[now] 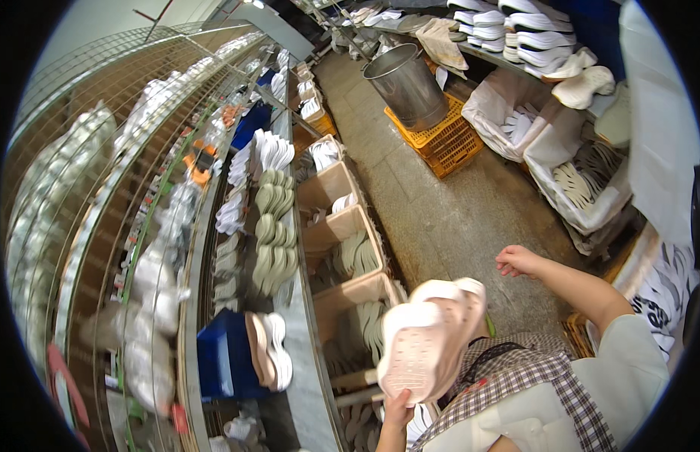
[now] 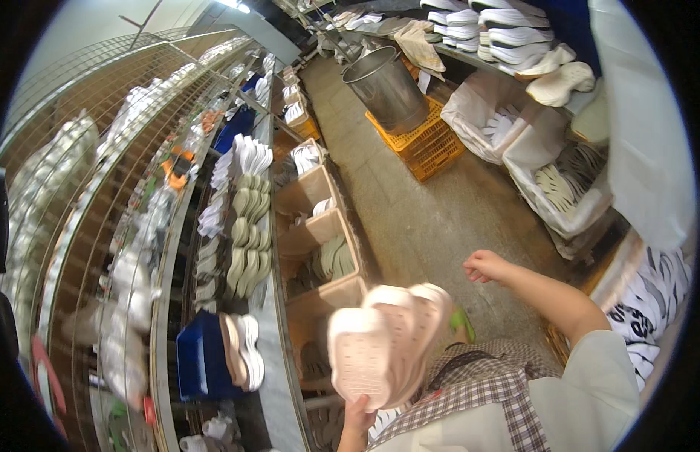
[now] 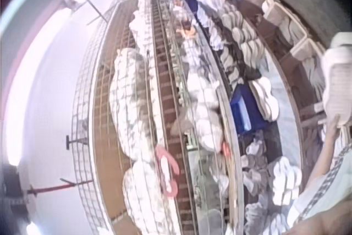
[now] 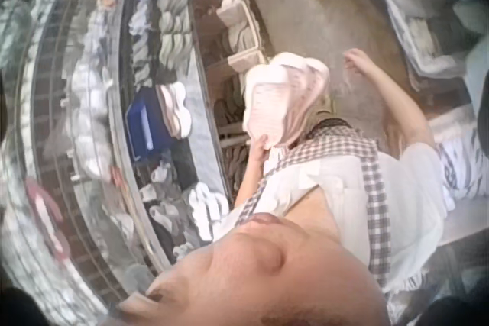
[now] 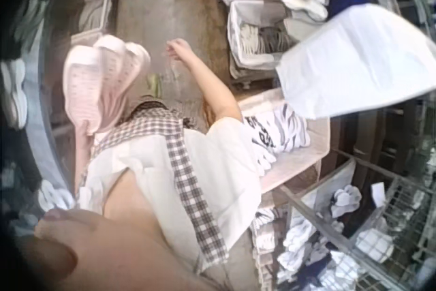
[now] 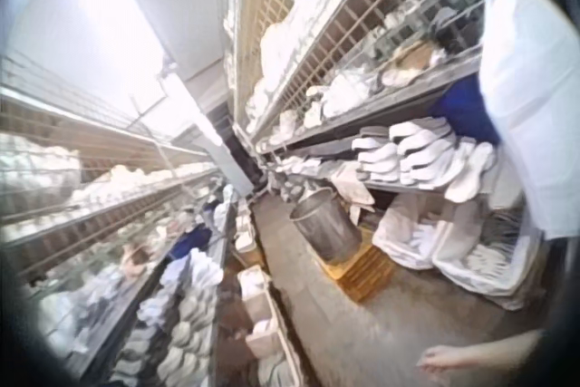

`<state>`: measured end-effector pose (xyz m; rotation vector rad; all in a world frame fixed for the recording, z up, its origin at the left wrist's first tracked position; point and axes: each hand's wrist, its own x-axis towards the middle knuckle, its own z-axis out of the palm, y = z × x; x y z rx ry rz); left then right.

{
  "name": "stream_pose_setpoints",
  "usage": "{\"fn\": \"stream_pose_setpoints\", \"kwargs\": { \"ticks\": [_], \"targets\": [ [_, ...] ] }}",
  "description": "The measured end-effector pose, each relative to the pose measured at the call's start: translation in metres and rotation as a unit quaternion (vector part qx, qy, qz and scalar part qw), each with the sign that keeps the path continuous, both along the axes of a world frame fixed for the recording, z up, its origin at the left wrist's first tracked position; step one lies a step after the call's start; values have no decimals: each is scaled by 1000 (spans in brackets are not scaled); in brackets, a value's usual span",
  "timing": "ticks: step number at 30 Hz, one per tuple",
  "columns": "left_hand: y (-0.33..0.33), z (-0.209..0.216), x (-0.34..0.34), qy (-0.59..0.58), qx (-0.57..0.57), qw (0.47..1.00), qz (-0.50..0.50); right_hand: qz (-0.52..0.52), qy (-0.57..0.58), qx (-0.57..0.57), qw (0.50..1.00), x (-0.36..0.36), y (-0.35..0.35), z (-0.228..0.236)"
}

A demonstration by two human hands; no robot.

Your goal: The person picks up pairs of pink slippers from a shelf, stacks them in their hands, and places them into a white bin. They repeat this process multiple times, handling the slippers by hand without using any tools.

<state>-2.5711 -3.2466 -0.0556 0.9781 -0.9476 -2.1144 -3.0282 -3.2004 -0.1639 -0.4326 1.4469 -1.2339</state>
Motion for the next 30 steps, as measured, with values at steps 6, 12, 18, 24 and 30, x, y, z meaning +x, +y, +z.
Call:
{"fn": "stream_pose_setpoints", "kwargs": {
  "ticks": [6,12,18,24,30],
  "targets": [
    [-253,10,-123,13,-158,985,63,1,312,204,928,-100,-52,-113],
    [-492,77,-305,72,-199,977,4,256,328,368,832,-156,-10,-178],
    [-673,114,-531,71,-253,964,-39,219,241,446,833,-198,-33,-239],
    [-821,146,-757,-36,-373,918,-128,-121,158,371,907,-319,-224,-171],
    [-951,111,-954,-241,-632,708,-205,-343,77,77,933,-413,-367,-100]
  ]
}}
